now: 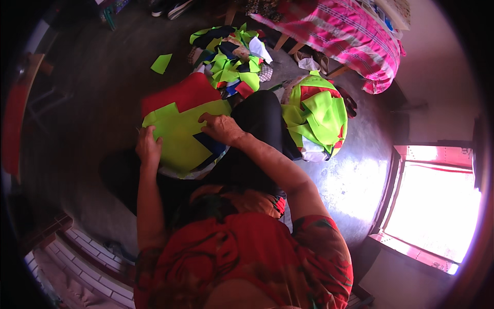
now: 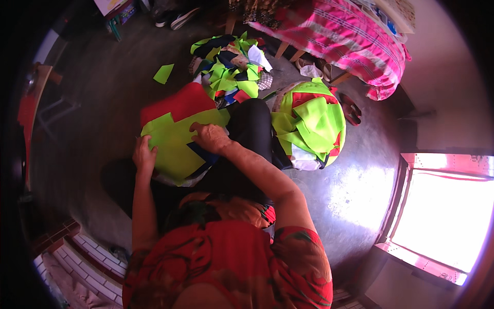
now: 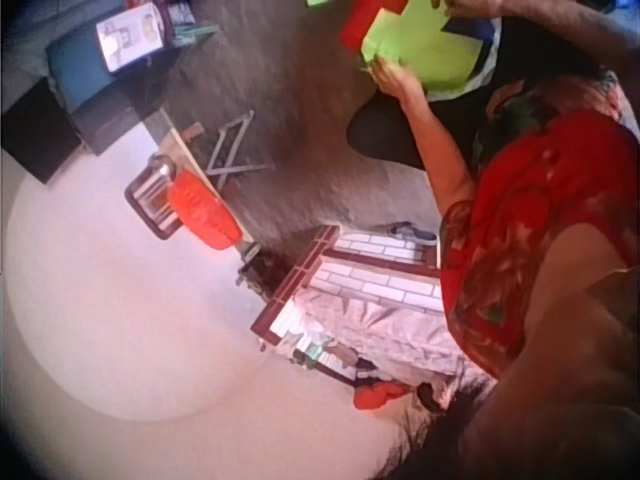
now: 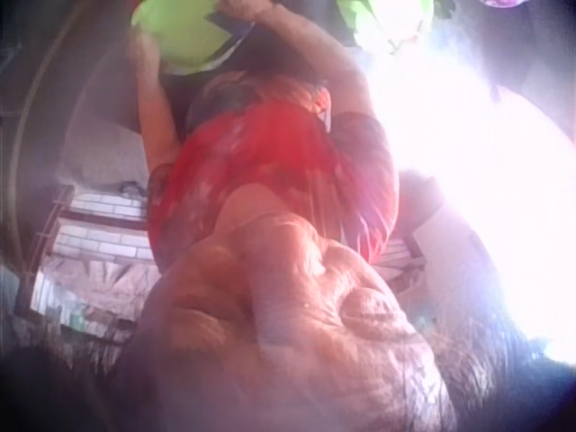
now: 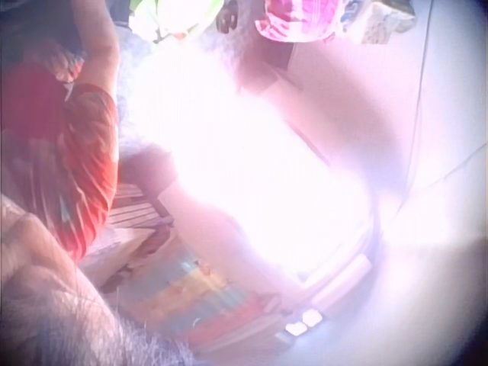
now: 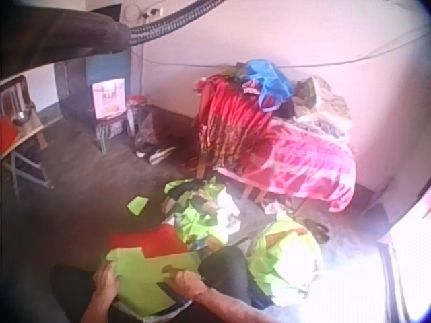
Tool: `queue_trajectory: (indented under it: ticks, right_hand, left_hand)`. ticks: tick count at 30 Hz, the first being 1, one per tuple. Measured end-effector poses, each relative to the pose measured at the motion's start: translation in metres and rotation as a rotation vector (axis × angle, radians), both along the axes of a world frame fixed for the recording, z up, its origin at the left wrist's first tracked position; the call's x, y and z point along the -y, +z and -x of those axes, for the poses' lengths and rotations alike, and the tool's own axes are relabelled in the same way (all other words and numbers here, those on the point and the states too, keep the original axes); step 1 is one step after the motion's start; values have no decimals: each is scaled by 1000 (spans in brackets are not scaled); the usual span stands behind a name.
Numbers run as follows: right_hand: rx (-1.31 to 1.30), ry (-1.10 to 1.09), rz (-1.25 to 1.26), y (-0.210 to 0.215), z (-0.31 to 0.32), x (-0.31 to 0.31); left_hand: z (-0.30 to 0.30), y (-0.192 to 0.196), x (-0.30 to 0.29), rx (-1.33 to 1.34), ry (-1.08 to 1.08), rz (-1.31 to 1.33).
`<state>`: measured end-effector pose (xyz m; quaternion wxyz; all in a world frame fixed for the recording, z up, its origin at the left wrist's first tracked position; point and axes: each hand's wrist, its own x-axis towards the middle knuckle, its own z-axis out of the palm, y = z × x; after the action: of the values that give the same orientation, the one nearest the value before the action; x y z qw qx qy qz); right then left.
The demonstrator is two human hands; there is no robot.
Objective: The person sits on the floor and assembles a colorful fabric item by hand, layering and arranging red, green, blue, and white fabric pieces. The person repeatedly picks up, aligns, and places fabric pieces onto a base item, adjusting their positions throughout the process.
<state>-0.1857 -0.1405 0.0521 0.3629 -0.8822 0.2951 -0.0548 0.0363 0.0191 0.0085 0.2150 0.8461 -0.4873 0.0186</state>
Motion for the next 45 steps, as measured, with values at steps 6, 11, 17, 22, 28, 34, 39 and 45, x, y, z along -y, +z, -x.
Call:
queue_trajectory:
  ticks: [6, 11, 17, 22, 28, 34, 39, 45]
  right_hand:
    - [366, -111, 91, 88, 35, 1]
    - [158, -464, 507, 127, 111, 58]
    - [-323, -547, 576, 114, 189, 95]
    - [-411, -574, 494, 110, 189, 91]
    - [-498, -706, 460, 94, 209, 105]
    - [-72, -788, 751, 130, 219, 113]
    - [-34, -928, 826, 171, 209, 118]
    - [333, -703, 368, 188, 174, 108]
  left_hand:
    - [16, -13, -2, -418, -330, -160]
    - [32, -10, -1, -407, -378, -276]
    - [36, -5, 5, -415, -365, -367]
    - [30, -8, 3, -437, -357, -337]
    - [31, -5, 3, -458, -342, -349]
    - [30, -4, 4, -471, -324, -373]
    - [30, -11, 6, -487, -336, -344]
    - [27, -21, 6, -492, -357, -306]
